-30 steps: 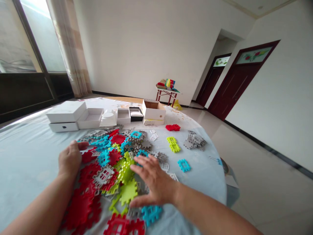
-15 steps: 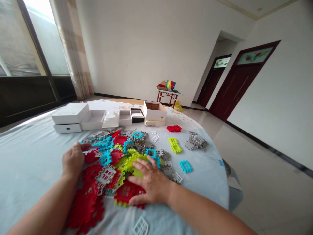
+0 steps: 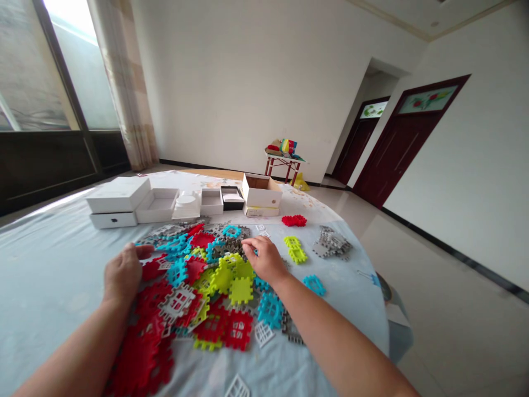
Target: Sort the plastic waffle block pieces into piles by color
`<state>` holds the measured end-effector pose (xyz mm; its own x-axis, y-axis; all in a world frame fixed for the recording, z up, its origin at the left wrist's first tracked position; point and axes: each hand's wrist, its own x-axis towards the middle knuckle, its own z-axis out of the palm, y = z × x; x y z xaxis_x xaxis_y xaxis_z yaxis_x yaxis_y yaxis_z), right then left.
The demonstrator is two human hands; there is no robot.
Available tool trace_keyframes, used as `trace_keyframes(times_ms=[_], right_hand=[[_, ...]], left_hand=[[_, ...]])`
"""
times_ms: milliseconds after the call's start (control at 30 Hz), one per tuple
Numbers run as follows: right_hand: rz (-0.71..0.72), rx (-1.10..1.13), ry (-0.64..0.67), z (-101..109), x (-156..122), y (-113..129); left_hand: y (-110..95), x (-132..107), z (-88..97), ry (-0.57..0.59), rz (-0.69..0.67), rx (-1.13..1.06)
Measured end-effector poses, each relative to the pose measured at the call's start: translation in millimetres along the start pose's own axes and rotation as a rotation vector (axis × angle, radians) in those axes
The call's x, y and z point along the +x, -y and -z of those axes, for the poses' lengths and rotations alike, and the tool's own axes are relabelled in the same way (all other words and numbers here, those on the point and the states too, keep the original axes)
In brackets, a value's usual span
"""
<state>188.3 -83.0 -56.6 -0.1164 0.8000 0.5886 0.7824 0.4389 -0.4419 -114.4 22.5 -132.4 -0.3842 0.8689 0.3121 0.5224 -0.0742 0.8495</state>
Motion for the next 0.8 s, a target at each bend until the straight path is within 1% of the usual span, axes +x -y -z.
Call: trace_keyframes(times_ms=[33,100,167,233,300,367,400,467,567,633,700,800], right_hand=[[-0.032,-0.004,0.023,-4.3,6.4,-0.1],[-0.092,-0.014,0.120,-11.5,16.8,3.0],[-0.165,-0.042,0.261,-14.7,25.2,9.0],[-0.227,-0.088,0.430,-13.8,32.3,15.4],[-0.246,-0.150,0.579,-10.7,37.6,20.5],[-0.218,-0.222,0.658,-8.4,39.7,23.8],[-0.197,-0.253,0.666,-8.2,39.3,24.8],[-0.155,-0.282,0.640,-9.2,36.2,25.5],[-0.144,-0.236,0.535,-9.3,30.6,21.9],[-0.171,-0.158,0.442,-5.1,30.0,13.1],[-0.239,-0.046,0.361,2.5,33.0,-3.0],[-0.457,0.090,0.296,14.0,41.5,-37.9]], left_hand=[[-1.1,-0.3,0.7,0.009,0.020,-0.024],[-4.9,-1.6,2.8,0.021,0.057,-0.060],[-10.1,-3.5,5.2,0.024,0.085,-0.072],[-15.1,-5.4,7.2,0.025,0.106,-0.078],[-18.3,-6.6,8.2,0.028,0.121,-0.086],[-19.7,-7.0,8.3,0.031,0.133,-0.094],[-20.0,-7.2,8.2,0.032,0.139,-0.096],[-20.6,-7.6,8.1,0.035,0.146,-0.101],[-23.0,-9.0,8.8,0.036,0.149,-0.108],[-25.5,-10.0,9.5,0.032,0.151,-0.109],[-28.2,-10.8,10.1,0.033,0.155,-0.107],[-30.6,-11.1,10.3,0.041,0.161,-0.103]])
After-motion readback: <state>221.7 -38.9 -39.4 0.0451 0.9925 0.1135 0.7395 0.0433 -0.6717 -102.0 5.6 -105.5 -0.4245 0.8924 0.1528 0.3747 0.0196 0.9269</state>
